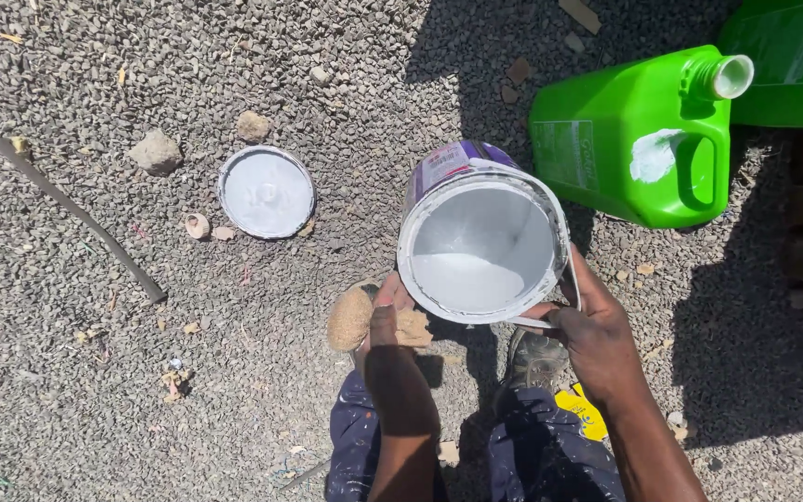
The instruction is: The person pours a liquid from a green jerrycan into a white paint bucket and stirs the mixture with a sponge. They then dip the sponge into the bucket and apply the white paint to the edges and surface of a white cabinet door resting on a cardboard box.
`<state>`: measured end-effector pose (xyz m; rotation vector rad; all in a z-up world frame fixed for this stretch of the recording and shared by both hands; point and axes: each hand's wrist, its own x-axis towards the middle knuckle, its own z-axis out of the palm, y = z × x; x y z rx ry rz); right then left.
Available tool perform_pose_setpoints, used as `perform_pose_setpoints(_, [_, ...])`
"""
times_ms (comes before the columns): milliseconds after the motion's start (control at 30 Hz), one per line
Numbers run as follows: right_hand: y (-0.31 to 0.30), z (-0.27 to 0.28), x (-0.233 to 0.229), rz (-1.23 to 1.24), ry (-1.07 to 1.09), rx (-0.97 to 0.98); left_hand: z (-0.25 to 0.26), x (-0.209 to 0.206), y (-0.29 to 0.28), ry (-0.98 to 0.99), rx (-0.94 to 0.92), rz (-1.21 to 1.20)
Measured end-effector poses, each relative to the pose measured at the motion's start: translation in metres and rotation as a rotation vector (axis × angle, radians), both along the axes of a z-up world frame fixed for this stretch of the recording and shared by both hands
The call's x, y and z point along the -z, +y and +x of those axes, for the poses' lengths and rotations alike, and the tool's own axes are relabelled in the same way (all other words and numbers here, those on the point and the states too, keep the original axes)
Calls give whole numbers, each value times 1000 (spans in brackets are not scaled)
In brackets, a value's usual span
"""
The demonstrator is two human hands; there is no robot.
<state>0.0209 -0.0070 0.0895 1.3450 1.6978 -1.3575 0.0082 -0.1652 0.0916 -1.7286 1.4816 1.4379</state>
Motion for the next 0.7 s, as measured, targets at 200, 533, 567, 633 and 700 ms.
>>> perform_pose_setpoints(200, [26,26,29,-71,-11,208,-4,8,-15,210,-290,-40])
perform_pose_setpoints(533, [11,2,7,-102,-215,94,-11,5,-18,35,121,20])
perform_pose_setpoints(567, [16,5,7,-56,-178,73,-5,14,-17,31,149,96])
perform_pose_setpoints(633, [13,2,4,-9,-145,54,1,22,-17,23,177,172])
perform_pose_setpoints(700, [-5,-7,-4,-59,-125,60,0,17,-24,165,-4,177])
